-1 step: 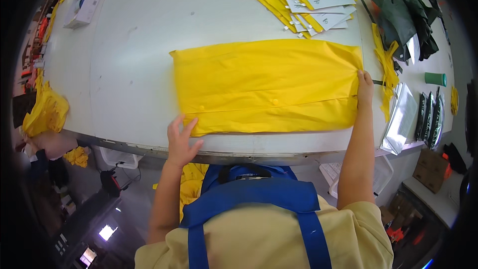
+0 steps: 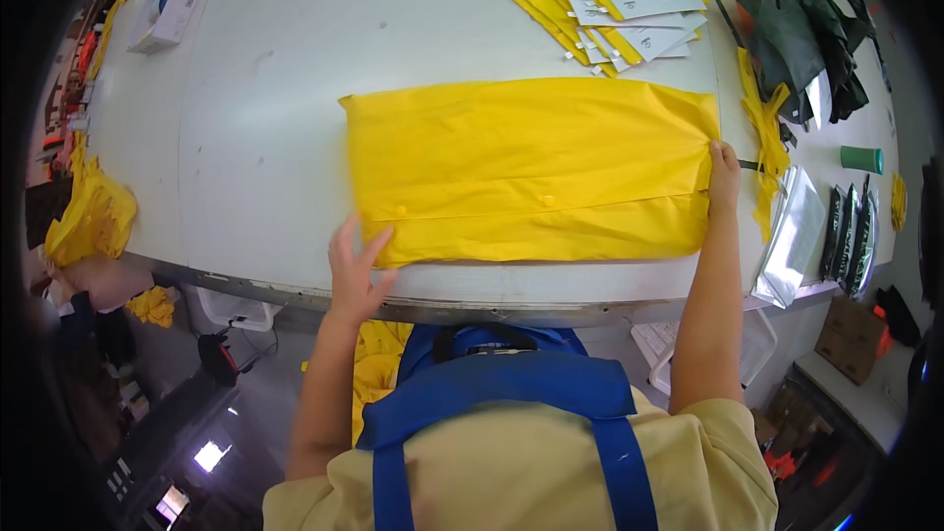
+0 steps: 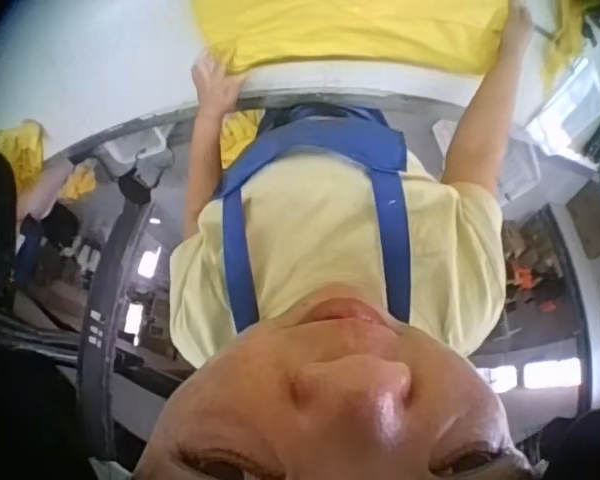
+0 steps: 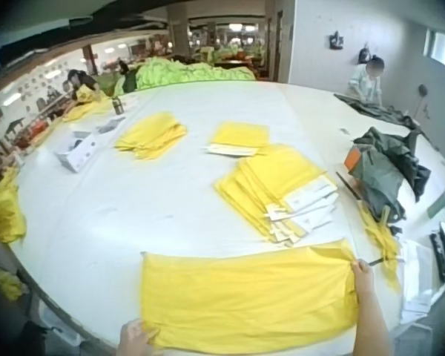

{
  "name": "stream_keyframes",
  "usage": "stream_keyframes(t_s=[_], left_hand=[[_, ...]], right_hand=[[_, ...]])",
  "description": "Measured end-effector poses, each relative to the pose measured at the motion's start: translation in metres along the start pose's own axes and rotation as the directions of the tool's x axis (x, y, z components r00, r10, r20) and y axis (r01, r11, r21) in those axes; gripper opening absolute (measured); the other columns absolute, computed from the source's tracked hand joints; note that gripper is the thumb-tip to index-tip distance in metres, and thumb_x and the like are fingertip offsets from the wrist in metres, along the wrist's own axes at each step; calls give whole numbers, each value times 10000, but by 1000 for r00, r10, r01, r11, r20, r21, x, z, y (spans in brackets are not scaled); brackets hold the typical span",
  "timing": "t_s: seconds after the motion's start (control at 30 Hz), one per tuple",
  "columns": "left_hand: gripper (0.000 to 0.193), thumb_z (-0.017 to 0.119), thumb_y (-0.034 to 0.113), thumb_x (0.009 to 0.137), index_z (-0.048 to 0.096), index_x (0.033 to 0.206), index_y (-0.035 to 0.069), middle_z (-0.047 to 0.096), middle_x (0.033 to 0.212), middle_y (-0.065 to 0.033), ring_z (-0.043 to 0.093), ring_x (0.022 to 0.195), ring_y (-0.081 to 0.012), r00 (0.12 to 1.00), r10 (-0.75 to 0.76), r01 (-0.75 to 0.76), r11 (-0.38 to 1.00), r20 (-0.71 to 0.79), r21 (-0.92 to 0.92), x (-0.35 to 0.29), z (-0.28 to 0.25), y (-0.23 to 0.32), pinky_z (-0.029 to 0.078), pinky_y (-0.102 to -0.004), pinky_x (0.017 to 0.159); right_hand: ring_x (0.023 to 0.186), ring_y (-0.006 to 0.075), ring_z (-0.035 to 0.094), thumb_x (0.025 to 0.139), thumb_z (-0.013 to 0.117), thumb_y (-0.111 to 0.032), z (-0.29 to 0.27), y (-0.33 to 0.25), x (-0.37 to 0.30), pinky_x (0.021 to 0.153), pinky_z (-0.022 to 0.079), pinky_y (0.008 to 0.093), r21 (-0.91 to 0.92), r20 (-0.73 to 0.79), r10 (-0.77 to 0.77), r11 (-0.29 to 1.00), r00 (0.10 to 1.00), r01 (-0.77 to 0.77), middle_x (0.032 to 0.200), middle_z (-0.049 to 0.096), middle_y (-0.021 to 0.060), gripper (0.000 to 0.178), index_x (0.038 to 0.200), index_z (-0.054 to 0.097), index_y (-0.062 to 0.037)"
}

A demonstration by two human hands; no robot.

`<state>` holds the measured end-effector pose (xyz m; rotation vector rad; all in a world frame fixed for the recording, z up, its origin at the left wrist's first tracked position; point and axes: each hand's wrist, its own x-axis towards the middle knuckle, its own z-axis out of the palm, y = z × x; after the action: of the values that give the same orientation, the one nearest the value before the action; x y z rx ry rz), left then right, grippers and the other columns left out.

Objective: The person folds a yellow raincoat on a white table, aligning edges and smoothing the fabric. They use scissors to trim loose threads and continue folding the garment into a compact shape.

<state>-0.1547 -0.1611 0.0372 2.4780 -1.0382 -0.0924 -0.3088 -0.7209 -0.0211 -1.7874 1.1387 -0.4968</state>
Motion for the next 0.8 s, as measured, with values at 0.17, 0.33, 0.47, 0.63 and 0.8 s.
stream_keyframes(t_s=[0.17, 0.33, 0.47, 0.63, 0.8], left_hand=[[609, 533, 542, 844, 452, 1380, 264, 197, 1516, -187, 162, 1368, -453, 996, 35, -47, 986, 77, 160, 100, 19, 13, 114, -575, 1096], [633, 543, 602, 807, 434, 1381, 358, 154, 1534, -179, 69, 1396, -459, 965, 63, -134, 954, 256, 270, 131, 39, 38, 29, -592, 1104], [622, 517, 561, 849, 399, 1409, 316, 162, 1541, -143, 78, 1404, -432, 971, 43, -111, 951, 234, 288, 136, 40, 28, 49, -586, 1105], [613, 516, 505, 875, 369, 1426, 281, 158, 1549, -94, 106, 1410, -397, 997, -63, 46, 951, 46, 305, 123, 64, -26, 117, -601, 1090], [601, 622, 300, 856, 401, 1392, 141, 258, 1484, -163, 237, 1364, -358, 962, -235, 240, 971, -137, 19, 123, 61, -20, 250, -482, 1081]], right_hand=[[873, 207, 555, 923, 563, -181, 0, -34, -6, 819, 437, 291, -384, 2, 39, 923, 999, -36, 954, 603, 107, 244, 1135, 556, -61], [1256, 326, 399, 941, 508, -312, 28, -91, -16, 1037, 337, 404, -835, 198, -629, 294, 752, 465, 1363, 437, 134, 425, 1354, 444, -231], [1308, 346, 366, 965, 406, -409, 47, -53, -5, 1081, 290, 441, -919, 136, -232, 334, 963, 210, 1432, 393, 126, 434, 1388, 418, -307], [1260, 359, 421, 972, 387, -421, 50, -19, 10, 1071, 303, 433, -726, 108, -411, 589, 905, 354, 1372, 463, 142, 418, 1359, 465, -284], [1329, 349, 328, 981, 379, -398, 44, -40, 4, 1103, 251, 410, -918, 63, -312, 356, 948, 178, 1454, 343, 151, 455, 1407, 389, -239]])
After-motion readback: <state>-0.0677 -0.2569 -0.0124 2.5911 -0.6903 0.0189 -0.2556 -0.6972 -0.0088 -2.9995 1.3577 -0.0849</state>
